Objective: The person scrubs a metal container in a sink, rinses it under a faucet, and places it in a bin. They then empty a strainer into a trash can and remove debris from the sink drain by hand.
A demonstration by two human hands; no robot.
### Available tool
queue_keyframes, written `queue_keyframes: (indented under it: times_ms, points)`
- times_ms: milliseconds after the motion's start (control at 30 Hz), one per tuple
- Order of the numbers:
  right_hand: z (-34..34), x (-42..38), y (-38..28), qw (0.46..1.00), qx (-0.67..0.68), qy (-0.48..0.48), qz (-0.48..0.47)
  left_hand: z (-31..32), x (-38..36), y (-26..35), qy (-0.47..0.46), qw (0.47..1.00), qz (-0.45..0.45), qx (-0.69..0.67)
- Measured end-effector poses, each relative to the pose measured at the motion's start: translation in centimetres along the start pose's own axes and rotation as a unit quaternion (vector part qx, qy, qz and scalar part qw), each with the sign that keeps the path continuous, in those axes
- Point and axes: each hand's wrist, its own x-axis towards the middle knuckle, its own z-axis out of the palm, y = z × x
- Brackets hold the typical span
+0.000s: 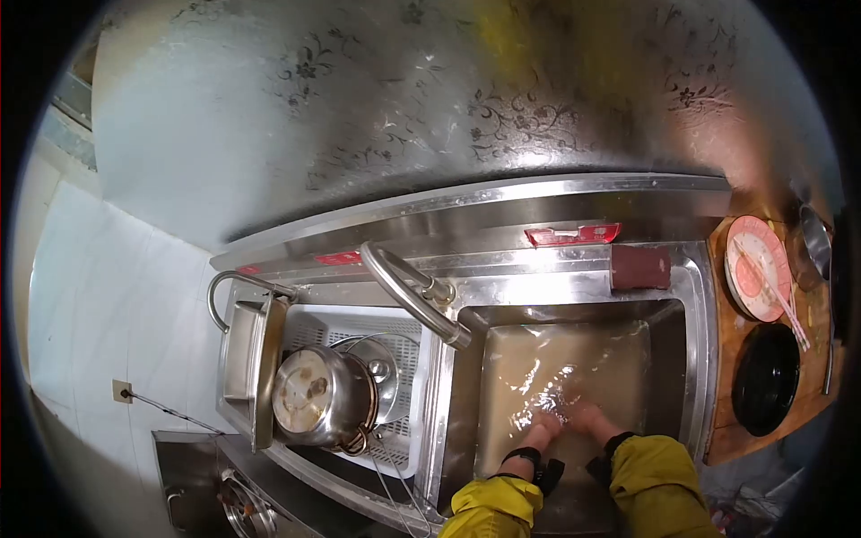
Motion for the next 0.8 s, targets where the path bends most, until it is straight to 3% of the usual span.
queue_keyframes:
  times_ms: [33, 133, 233, 333, 400, 433, 500, 600, 700, 800]
  points:
    - [1.0, 0.6, 0.2, 1.0, 0.019, 0.004, -0.017, 0.7, 0.5, 0.1, 0.009, 1.0, -0.014, -0.025]
    - [-2.7, -1.2, -1.6, 0.981, -0.108, -0.138, -0.086, 1.6, 0.9, 0.3, 0.026, 0.997, -0.029, -0.064]
    - [0.0, -0.5, -0.7, 0.988, -0.077, -0.103, -0.086, -0.4, -0.7, 0.0, 0.026, 0.998, 0.005, -0.049]
    - [1.2, 0.6, -0.1, 0.981, -0.099, -0.157, -0.053, -2.0, -1.9, 0.0, 0.007, 0.999, 0.03, -0.027]
    - [0.8, 0.5, 0.1, 0.989, -0.09, -0.092, -0.068, -3.1, -2.0, -0.2, -0.03, 0.998, 0.054, 0.022]
    - [0.2, 0.4, -0.1, 0.992, -0.086, -0.058, -0.076, -1.4, -1.0, -0.4, 0.045, 0.998, 0.043, 0.0]
    - [-1.0, 0.7, -0.7, 0.981, -0.128, -0.127, -0.069, 3.4, 2.3, -0.8, 0.193, 0.98, 0.021, -0.046]
    - [-1.5, 0.6, -1.1, 0.976, -0.117, -0.182, -0.027, -3.0, -3.0, 0.1, 0.109, 0.992, -0.006, -0.07]
    - [-3.5, 0.2, -2.2, 0.972, -0.106, -0.209, 0.019, 0.8, 0.5, -0.9, 0.086, 0.992, 0.038, -0.085]
    - [-3.0, 0.2, -2.2, 0.976, -0.087, -0.198, 0.038, -1.4, -1.6, -0.3, 0.076, 0.982, -0.043, -0.169]
